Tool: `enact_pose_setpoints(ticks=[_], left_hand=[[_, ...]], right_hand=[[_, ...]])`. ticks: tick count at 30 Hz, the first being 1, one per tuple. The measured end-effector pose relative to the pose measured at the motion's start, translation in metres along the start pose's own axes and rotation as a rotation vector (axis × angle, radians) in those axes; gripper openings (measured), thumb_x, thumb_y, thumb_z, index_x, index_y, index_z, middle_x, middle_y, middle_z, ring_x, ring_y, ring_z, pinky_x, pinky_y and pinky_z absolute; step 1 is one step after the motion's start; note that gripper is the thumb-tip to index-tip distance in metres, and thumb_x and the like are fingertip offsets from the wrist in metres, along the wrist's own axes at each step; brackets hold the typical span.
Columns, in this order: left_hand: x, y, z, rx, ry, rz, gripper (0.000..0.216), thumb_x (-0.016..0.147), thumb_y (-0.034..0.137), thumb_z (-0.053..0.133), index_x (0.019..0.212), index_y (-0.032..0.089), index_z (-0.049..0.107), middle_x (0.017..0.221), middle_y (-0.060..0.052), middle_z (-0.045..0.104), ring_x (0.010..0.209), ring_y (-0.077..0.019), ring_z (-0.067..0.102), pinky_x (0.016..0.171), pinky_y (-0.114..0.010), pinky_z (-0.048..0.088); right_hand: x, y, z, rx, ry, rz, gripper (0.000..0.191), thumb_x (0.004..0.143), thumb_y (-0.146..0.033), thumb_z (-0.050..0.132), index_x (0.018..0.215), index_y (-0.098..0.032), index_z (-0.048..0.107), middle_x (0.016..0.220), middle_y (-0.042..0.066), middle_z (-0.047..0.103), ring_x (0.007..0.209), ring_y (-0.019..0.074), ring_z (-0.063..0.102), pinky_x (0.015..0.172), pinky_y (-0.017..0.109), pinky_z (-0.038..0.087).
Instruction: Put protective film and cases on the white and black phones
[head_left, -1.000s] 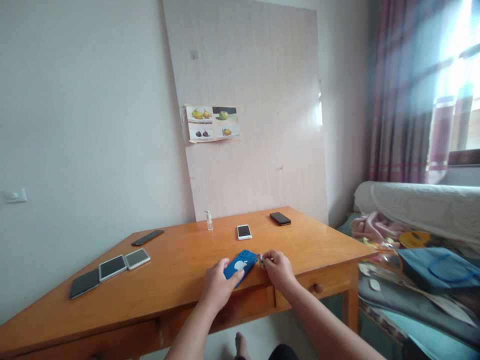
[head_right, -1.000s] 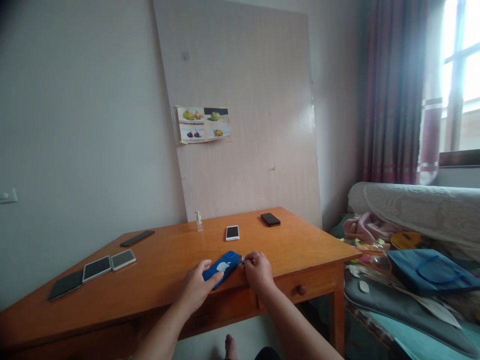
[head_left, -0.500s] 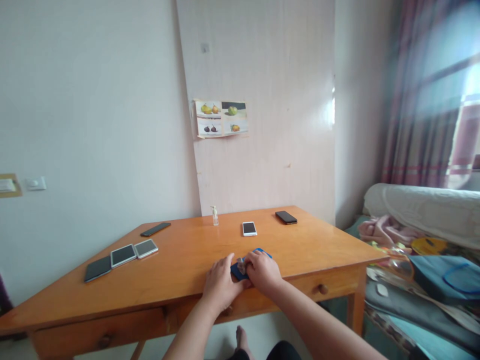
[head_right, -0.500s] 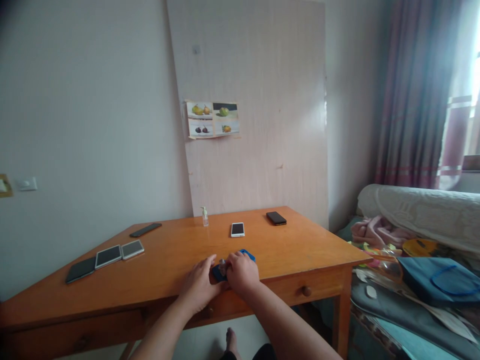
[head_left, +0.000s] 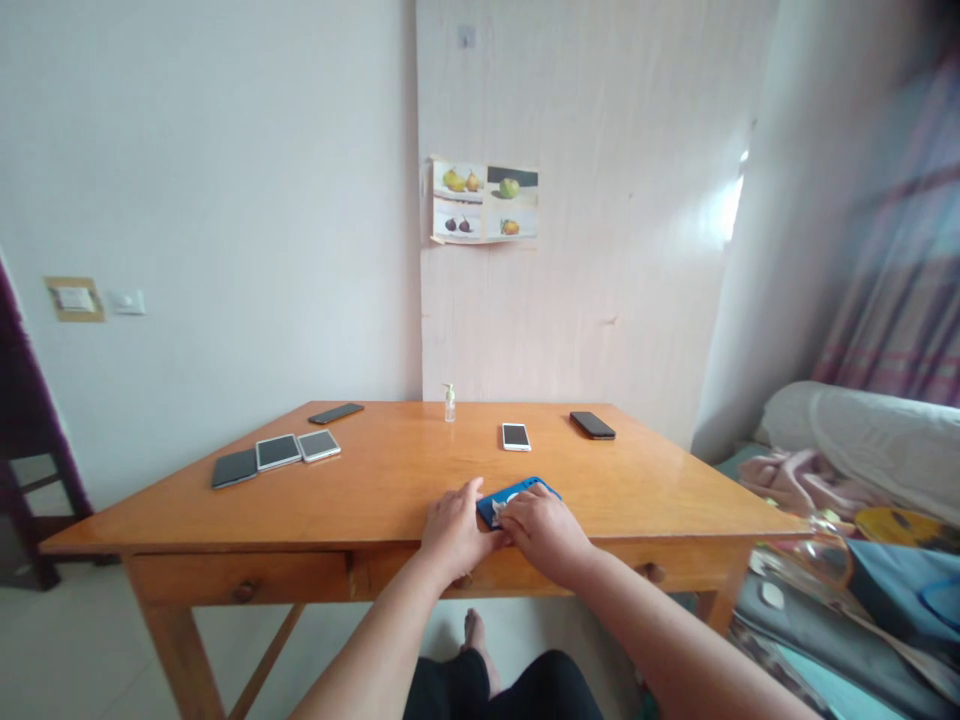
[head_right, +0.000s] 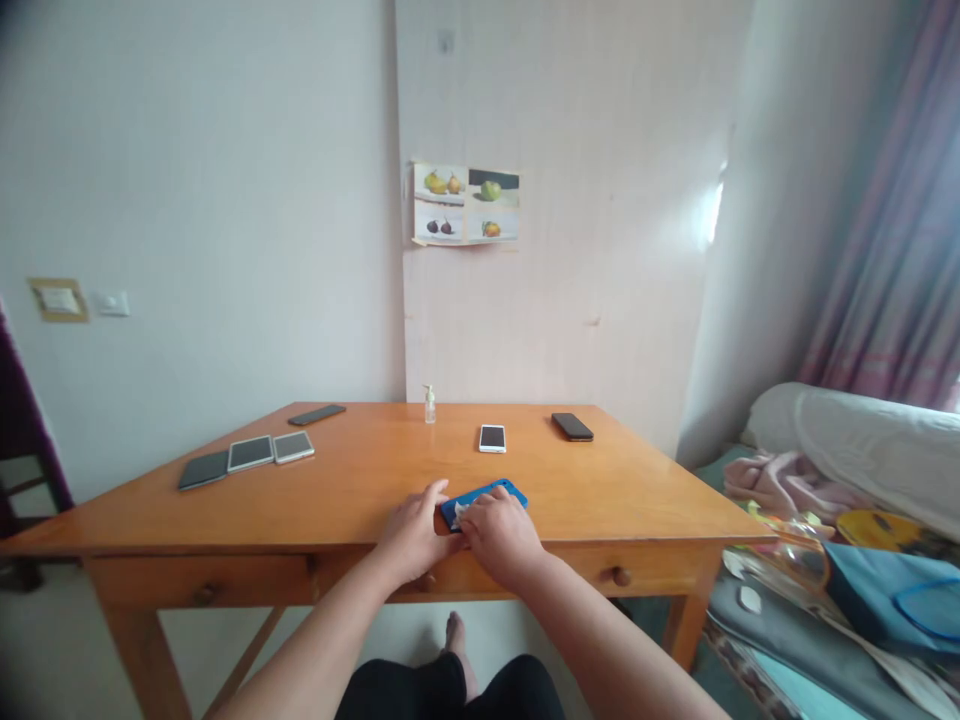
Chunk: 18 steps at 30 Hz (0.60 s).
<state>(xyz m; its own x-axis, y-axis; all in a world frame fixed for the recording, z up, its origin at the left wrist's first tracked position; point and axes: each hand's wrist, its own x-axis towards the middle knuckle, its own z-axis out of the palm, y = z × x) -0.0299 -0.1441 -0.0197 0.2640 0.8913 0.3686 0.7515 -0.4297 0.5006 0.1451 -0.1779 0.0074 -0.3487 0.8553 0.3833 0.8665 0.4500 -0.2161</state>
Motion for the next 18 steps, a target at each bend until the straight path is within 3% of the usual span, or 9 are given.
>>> enact_pose_setpoints(ticks=[7,11,14,18], left_hand=[[0.000,-0.002,0.002,0.031,0.015,0.002,0.081,0.065,0.043,0.072,0.137,0.020,0.042,0.121,-0.012,0.065,0.117,-0.0327,0.056,0.097,-0.040,0.039],[-0.002,-0.003,0.000,0.015,0.022,0.029,0.084,0.063,0.053,0.073,0.136,0.021,0.044,0.121,-0.012,0.065,0.116,-0.0331,0.056,0.095,-0.040,0.040],[-0.003,-0.002,-0.001,-0.015,0.021,0.034,0.083,0.064,0.053,0.074,0.135,0.023,0.044,0.123,-0.010,0.065,0.116,-0.0326,0.056,0.095,-0.040,0.040],[-0.002,-0.001,-0.001,-0.027,0.012,0.008,0.086,0.061,0.052,0.076,0.136,0.023,0.044,0.123,-0.011,0.065,0.117,-0.0330,0.055,0.096,-0.040,0.039]], right_hand=[[0.038,-0.007,0.017,-0.005,-0.067,0.149,0.020,0.085,-0.028,0.055,0.080,-0.023,0.073,0.086,0.004,0.066,0.078,0.0163,0.061,0.068,0.025,0.037],[0.050,0.020,0.013,-0.062,-0.006,0.326,0.023,0.087,-0.028,0.052,0.085,-0.018,0.072,0.090,0.011,0.067,0.077,0.0193,0.062,0.065,0.028,0.037],[0.053,0.046,0.005,-0.091,0.013,0.434,0.023,0.088,-0.025,0.050,0.086,-0.015,0.070,0.083,0.011,0.067,0.072,0.0184,0.061,0.064,0.027,0.038],[0.056,0.042,0.010,-0.094,0.008,0.447,0.022,0.087,-0.020,0.048,0.086,-0.016,0.070,0.084,0.010,0.068,0.073,0.0169,0.062,0.063,0.026,0.038]])
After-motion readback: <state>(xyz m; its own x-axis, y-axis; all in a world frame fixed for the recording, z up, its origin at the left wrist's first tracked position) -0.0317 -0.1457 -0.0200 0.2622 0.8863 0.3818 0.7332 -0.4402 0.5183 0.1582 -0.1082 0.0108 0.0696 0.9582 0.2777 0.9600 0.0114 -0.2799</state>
